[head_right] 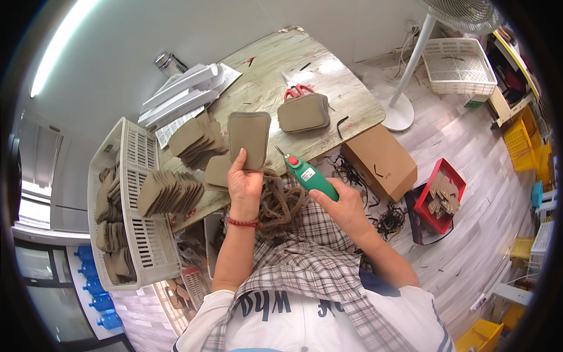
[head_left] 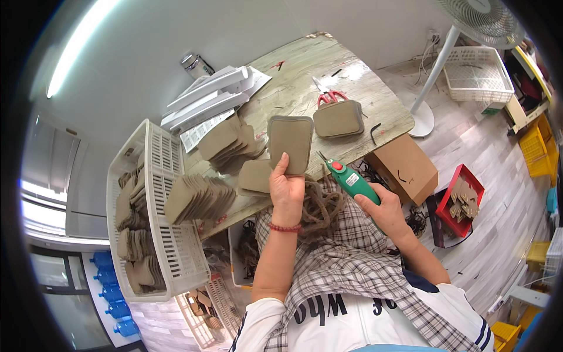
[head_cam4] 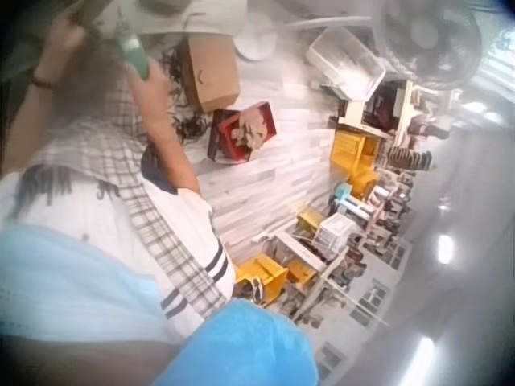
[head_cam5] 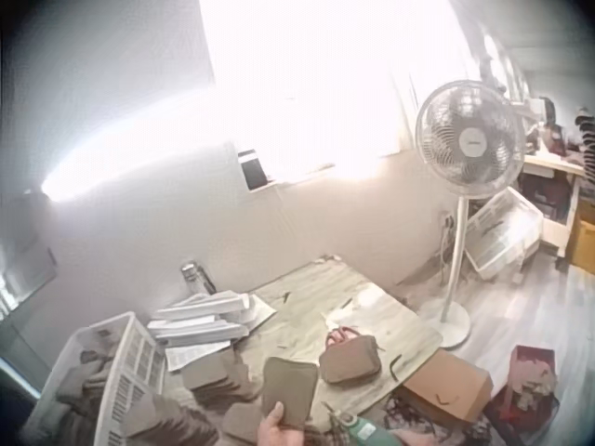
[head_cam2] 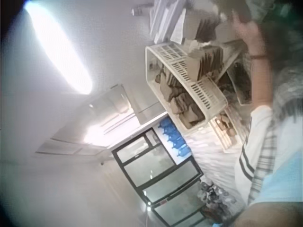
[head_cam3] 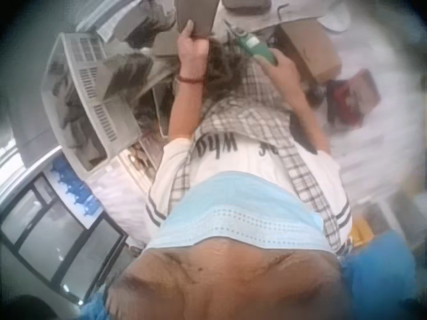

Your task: The person uses a green rotary tool to trim the edges of stacked square cardboard pieces. They hold each piece, run the tool along the perimeter, and place the finished pieces into a white basket. The person then stacks the trimmed pieces on the table.

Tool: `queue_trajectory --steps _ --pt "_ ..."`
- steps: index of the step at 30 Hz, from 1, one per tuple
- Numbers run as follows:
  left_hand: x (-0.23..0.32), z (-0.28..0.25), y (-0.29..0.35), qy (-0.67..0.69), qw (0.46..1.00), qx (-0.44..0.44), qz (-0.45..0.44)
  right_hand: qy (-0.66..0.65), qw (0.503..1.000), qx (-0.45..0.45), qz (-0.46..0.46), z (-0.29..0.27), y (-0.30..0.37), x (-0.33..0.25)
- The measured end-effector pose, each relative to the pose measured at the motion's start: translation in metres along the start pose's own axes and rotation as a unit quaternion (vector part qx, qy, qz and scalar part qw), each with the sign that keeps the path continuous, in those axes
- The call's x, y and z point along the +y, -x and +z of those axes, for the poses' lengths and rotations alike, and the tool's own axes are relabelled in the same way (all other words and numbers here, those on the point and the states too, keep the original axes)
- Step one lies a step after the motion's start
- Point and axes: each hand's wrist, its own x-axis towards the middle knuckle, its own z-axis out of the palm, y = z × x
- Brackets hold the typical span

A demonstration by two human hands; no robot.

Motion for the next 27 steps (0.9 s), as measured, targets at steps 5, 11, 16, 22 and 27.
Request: queue_trajectory --steps 5,11,16,22,27 --pt "0.004 0.004 0.016 0.039 0.98 0.149 -0.126 -0.02 1.0 0.0 0.013 0.006 0.005 -0.009" --pt "-0.002 -0.01 0.018 0.102 0.989 0.086 -0.065 -0.009 1.0 0.014 0.011 0.012 0.015 -0.012" --pt "-0.004 -0.012 0.022 0.069 0.996 0.047 0.013 0.012 1.0 0.017 -0.004 0.021 0.017 -0.019" --pt "-0.001 -0.01 0.028 0.016 0.996 0.044 0.072 0.024 1.0 0.01 -0.012 0.027 0.02 -0.024" --pt "-0.002 -0.009 0.032 -0.003 0.997 0.029 0.075 0.014 1.0 0.009 -0.014 0.031 0.021 -0.029"
